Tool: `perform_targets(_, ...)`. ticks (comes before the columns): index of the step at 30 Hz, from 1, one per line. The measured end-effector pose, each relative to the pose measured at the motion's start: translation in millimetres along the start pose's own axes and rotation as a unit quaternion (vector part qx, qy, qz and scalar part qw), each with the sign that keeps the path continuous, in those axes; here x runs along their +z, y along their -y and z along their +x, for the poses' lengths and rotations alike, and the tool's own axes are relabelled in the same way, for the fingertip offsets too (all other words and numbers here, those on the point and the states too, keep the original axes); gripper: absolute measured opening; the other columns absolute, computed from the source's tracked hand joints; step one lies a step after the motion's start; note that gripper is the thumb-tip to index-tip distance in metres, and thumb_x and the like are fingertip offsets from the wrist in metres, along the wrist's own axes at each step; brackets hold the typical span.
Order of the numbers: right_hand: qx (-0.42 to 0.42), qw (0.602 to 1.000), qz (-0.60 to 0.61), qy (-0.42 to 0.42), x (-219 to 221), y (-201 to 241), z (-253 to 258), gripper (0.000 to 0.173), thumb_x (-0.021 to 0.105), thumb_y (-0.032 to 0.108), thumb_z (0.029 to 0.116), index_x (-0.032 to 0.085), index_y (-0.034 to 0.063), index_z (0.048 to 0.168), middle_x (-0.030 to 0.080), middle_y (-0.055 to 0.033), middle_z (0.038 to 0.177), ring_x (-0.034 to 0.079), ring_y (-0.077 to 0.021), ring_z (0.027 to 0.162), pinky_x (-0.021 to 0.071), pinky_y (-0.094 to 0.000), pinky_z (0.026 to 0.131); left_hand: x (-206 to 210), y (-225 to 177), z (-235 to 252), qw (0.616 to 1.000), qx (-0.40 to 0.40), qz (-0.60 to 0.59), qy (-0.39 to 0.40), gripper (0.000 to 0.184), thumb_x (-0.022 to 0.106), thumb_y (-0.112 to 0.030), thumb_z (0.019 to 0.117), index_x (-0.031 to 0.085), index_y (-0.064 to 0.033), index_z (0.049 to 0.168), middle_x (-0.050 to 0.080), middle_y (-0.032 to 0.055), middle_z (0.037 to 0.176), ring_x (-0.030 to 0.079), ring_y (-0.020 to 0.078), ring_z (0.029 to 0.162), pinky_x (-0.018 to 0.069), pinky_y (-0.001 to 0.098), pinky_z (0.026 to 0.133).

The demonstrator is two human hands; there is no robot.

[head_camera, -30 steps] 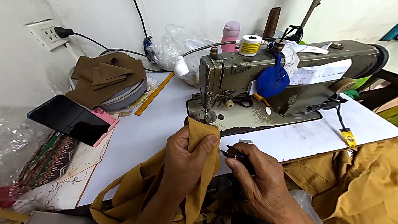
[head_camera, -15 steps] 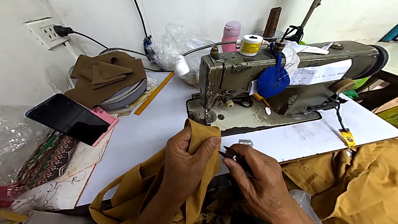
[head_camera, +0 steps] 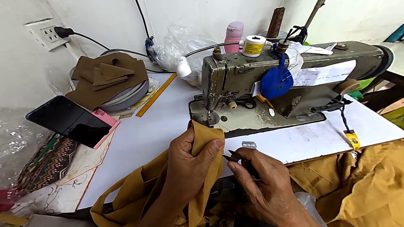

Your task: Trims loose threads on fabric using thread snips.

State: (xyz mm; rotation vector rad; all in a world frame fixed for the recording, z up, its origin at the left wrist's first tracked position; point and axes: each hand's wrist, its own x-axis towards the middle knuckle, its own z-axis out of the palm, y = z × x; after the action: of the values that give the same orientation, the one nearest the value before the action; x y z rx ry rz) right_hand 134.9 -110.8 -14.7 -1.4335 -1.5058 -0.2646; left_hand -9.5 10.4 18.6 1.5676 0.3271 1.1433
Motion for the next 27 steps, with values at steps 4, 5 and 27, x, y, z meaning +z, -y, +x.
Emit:
perform_targets(4, 0.0, 1.0, -0.001, 0.001, -0.4, -0.2, 0.1, 0.03, 0.059, 0.034, 0.1043, 0.068, 0.0061, 0.1, 0.061, 0.0007, 0.072, 0.053, -0.0029, 0.061, 0.0447, -0.0189, 0.054, 0.8, -0.8, 0.2, 1.0, -0.005, -0.003, -0.001, 0.012, 0.075, -0.013, 0.0916, 0.071, -0.006, 0.101, 0.072, 0.0065, 0.082, 0.071, 0.0135, 0.071, 0.0623, 0.0262, 0.065)
perform_targets(5, 0.0, 1.0, -0.004, 0.0, -0.7, -0.2, 0.1, 0.03, 0.059, 0.034, 0.1043, 0.068, 0.0061, 0.1, 0.061, 0.0007, 0.072, 0.053, -0.0029, 0.061, 0.0446, -0.0188, 0.054, 0.8, -0.7, 0.3, 1.0, -0.005, -0.002, 0.0, 0.012, 0.075, -0.013, 0.0916, 0.071, -0.0059, 0.101, 0.072, 0.0065, 0.083, 0.071, 0.0135, 0.071, 0.0622, 0.0261, 0.065)
perform_targets(27, -0.059, 0.993, -0.106, -0.01, -4.0, 1.5, 2.9, 0.024, 0.061, 0.03, 0.1025, 0.069, 0.0084, 0.097, 0.061, -0.0007, 0.069, 0.057, -0.0107, 0.061, 0.0457, -0.0265, 0.055, 1.7, 0.4, 0.0, 0.999, 0.011, 0.032, 0.009, 0.012, 0.076, -0.014, 0.0912, 0.071, -0.0066, 0.1, 0.072, 0.0043, 0.082, 0.07, 0.0118, 0.071, 0.0613, 0.0239, 0.064)
